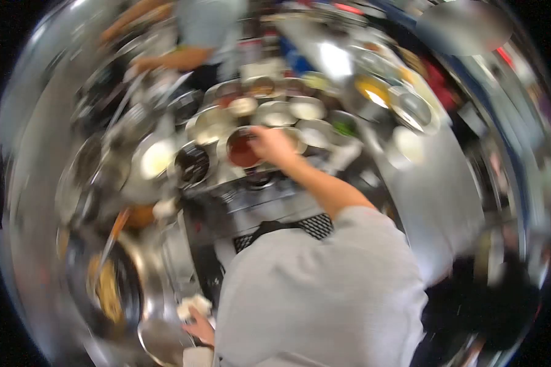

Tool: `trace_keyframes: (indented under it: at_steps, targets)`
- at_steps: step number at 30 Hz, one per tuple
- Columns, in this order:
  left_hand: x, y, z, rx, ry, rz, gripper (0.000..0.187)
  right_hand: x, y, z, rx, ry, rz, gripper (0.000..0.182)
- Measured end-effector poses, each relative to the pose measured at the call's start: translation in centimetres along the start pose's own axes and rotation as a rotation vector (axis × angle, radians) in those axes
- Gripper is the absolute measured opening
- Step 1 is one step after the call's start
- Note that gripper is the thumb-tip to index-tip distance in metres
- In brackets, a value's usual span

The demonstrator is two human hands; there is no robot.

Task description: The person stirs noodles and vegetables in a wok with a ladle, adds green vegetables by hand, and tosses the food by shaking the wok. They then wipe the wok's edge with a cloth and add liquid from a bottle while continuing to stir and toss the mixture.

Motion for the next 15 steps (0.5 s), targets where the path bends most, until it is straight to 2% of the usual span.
trace_keyframes:
  at_steps: [1,2,4,5,6,7,9,10,11,14,15]
  targets:
    - [0.0,0.5,1.7,-0.063,0.123,-0.147,0.089,1.8,1.2,0.6,-0.1,0.026,0.038,0.035]
    - [2.3,2.3,4.7,-0.038,-0.193,-0.019,0.082,3.2,2.7,0.6,-0.171,0.024,0.059,0.036]
    - [1.3,1.4,3.7,0.001,0.001,-0.151,0.081,7.1,6.5,4.9,-0.322,0.05,0.287,0.035]
    - [0.6,1.2,3.6,0.031,0.067,-0.207,0.08,9.4,8.5,8.1,-0.47,0.102,0.39,0.033]
    - [-0.2,1.0,4.1,0.045,0.117,-0.283,0.078,13.0,11.2,9.0,-0.536,0.027,0.558,0.032]
    - [-0.9,0.8,4.2,0.07,0.16,-0.354,0.076,15.9,14.3,11.4,-0.568,0.207,0.663,0.032]
    - [-2.0,1.0,5.3,0.118,0.232,-0.482,0.072,21.1,20.0,15.4,-0.717,0.458,0.684,0.041]
    - [-2.5,1.3,5.9,0.145,0.261,-0.542,0.07,23.2,23.1,18.1,-0.713,0.61,0.725,0.043]
    - [-3.1,1.9,6.9,0.179,0.305,-0.619,0.069,25.2,24.9,18.8,-0.891,0.704,0.663,0.038]
    - [-5.1,4.2,10.6,0.304,0.554,-0.917,0.063,27.9,29.5,22.2,-1.058,0.726,0.357,0.033]
    - [-5.7,5.4,12.5,0.413,0.727,-1.069,0.062,28.2,30.6,22.9,-1.082,0.785,0.294,0.03]
Point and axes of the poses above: each hand's wrist, its own y-axis away from the middle knuckle, its own x-axis out of the back of the hand, z = x × y, the point moved 7 cm from there along -y, towards the middle knuckle, and after that the axes turned 7 degrees about x, right-handed, at the moved point
